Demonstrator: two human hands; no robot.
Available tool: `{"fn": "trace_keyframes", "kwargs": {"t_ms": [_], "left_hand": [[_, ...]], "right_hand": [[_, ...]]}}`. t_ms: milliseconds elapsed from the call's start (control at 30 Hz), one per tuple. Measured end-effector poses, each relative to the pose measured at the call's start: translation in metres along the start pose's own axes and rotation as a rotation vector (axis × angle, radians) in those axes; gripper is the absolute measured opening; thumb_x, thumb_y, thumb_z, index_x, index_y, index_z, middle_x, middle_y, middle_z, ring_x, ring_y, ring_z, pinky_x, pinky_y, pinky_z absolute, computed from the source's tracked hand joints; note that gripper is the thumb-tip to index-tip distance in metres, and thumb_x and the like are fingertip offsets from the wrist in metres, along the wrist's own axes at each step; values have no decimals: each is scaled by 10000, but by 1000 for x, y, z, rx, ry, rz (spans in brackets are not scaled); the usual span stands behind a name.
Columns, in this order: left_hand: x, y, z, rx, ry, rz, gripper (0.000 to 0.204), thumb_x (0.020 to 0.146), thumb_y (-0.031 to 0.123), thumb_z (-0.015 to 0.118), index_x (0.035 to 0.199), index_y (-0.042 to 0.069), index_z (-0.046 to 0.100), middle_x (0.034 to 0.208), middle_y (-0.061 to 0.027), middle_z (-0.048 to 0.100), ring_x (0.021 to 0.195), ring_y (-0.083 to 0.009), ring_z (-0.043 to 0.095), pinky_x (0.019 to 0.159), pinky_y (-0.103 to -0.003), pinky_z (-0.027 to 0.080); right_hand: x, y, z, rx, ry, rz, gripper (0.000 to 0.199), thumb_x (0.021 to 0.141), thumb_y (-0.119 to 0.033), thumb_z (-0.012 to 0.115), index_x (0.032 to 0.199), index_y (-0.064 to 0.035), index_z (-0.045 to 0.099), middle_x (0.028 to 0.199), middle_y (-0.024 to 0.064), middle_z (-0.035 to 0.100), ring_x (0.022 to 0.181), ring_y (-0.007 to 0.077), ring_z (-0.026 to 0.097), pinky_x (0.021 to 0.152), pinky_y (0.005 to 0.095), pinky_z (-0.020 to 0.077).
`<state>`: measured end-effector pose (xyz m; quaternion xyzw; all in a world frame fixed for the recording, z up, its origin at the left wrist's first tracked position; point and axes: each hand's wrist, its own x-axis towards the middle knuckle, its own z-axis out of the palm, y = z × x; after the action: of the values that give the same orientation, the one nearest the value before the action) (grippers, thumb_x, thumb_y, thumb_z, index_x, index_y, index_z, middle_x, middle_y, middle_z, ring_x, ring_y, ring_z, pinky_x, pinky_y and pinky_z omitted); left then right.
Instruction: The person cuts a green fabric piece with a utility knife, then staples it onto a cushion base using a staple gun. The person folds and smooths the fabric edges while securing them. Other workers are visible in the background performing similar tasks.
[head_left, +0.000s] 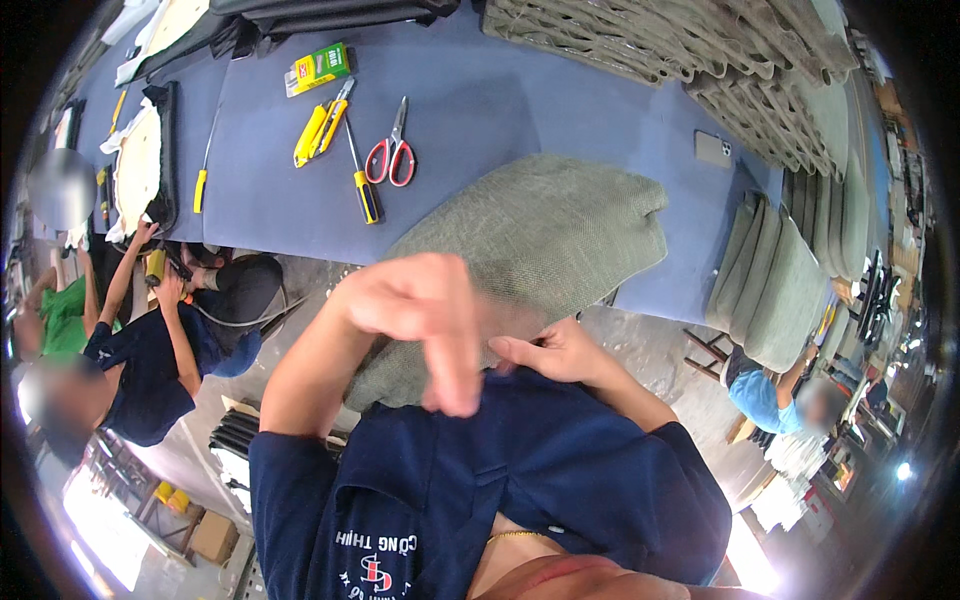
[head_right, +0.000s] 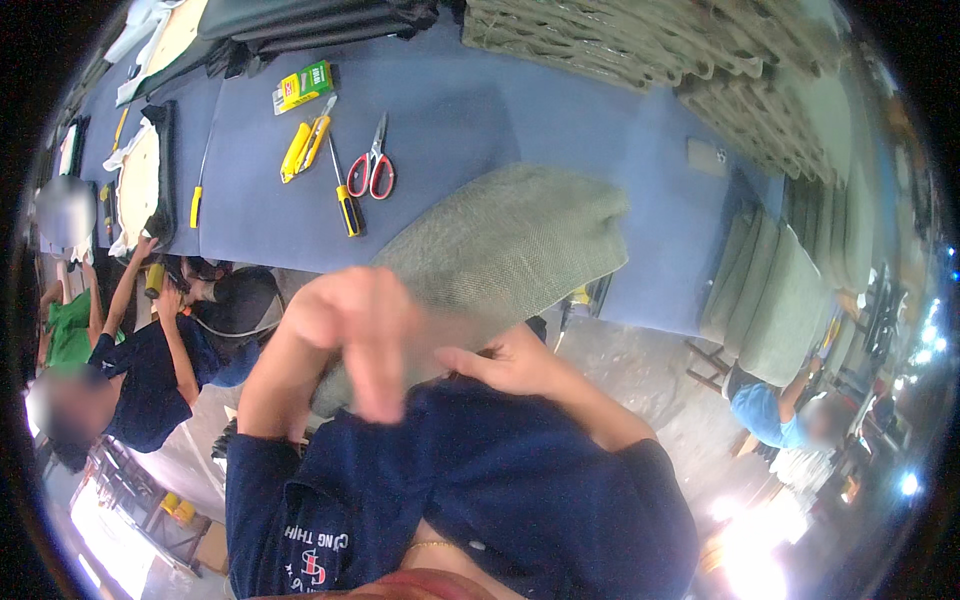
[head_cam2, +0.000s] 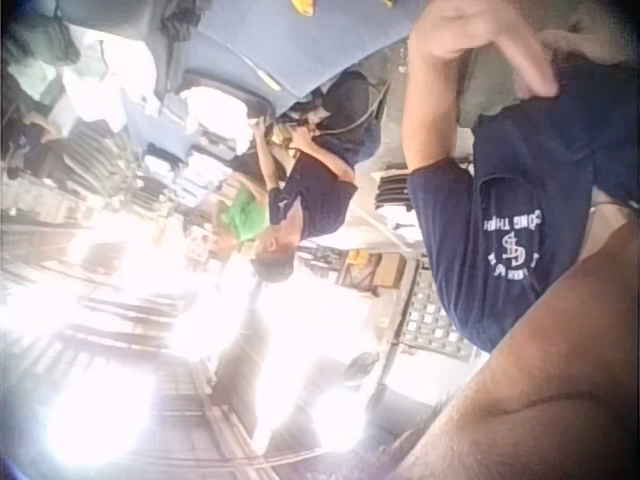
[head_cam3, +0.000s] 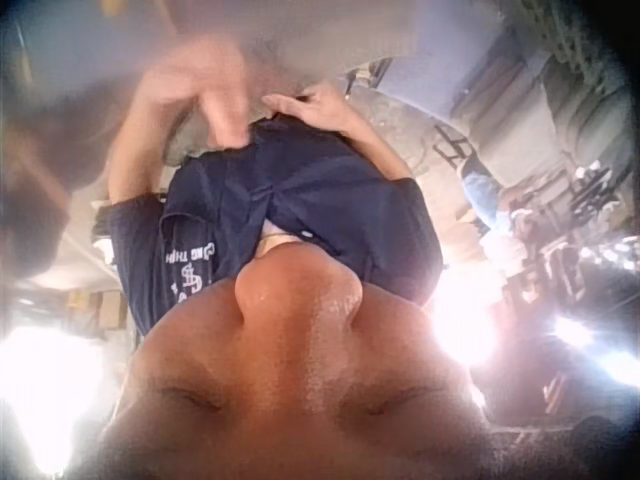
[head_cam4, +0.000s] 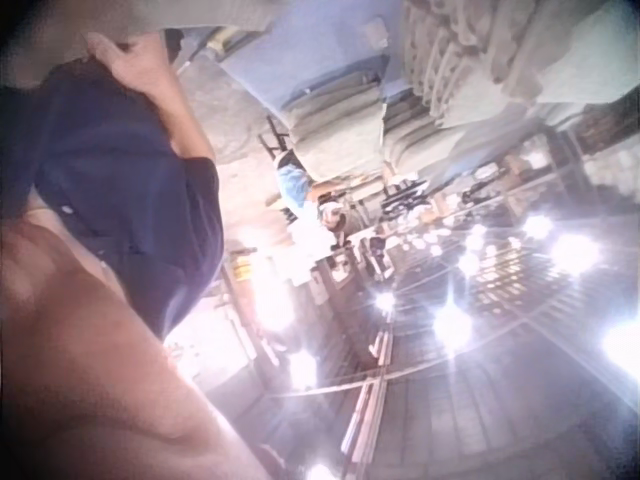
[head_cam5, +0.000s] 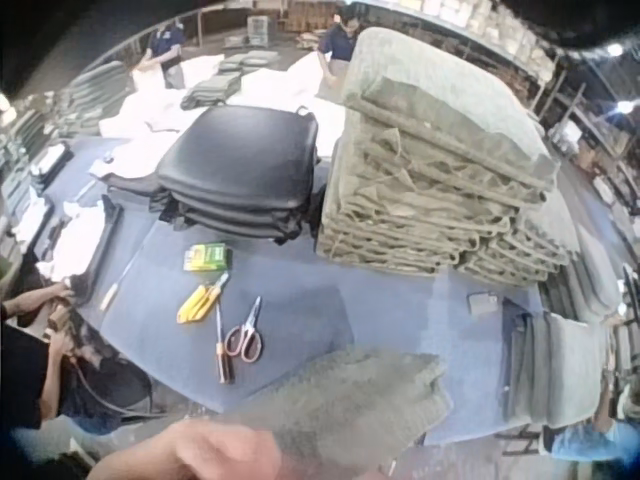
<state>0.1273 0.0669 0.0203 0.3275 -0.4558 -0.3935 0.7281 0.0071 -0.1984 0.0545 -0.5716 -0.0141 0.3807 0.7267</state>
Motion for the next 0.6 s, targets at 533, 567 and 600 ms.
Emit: {"fn": "trace_keyframes", "kwargs": {"t_ms": [533, 567, 600], "left_hand": [[0, -9, 46, 620, 425, -700, 1167, 979, 625, 773, 1801, 14, 217, 1853, -303, 217, 1745, -451, 135, 1399, -538, 181], [1, -11, 48, 634, 427, -684, 1174, 974, 623, 781, 1802, 14, 213, 1851, -306, 220, 1743, -457, 139, 1398, -542, 181], [0, -12, 48, 647, 428, -677, 1181, 970, 620, 789, 1802, 14, 210, 1849, -309, 223, 1741, -462, 143, 1398, -546, 181]], "right_hand": [[-5, 30, 2, -134, 158, -168, 601, 1015, -147, 861, 1536, 10, 606, 1465, 131, 700, 1374, 265, 652, 1157, 435, 521], [-7, 29, 3, -116, 180, -158, 606, 1002, -141, 871, 1531, 6, 613, 1467, 129, 700, 1369, 264, 656, 1153, 434, 524], [-9, 26, 5, -88, 200, -148, 612, 988, -134, 881, 1525, 2, 621, 1469, 127, 700, 1364, 263, 659, 1149, 433, 526]]}}
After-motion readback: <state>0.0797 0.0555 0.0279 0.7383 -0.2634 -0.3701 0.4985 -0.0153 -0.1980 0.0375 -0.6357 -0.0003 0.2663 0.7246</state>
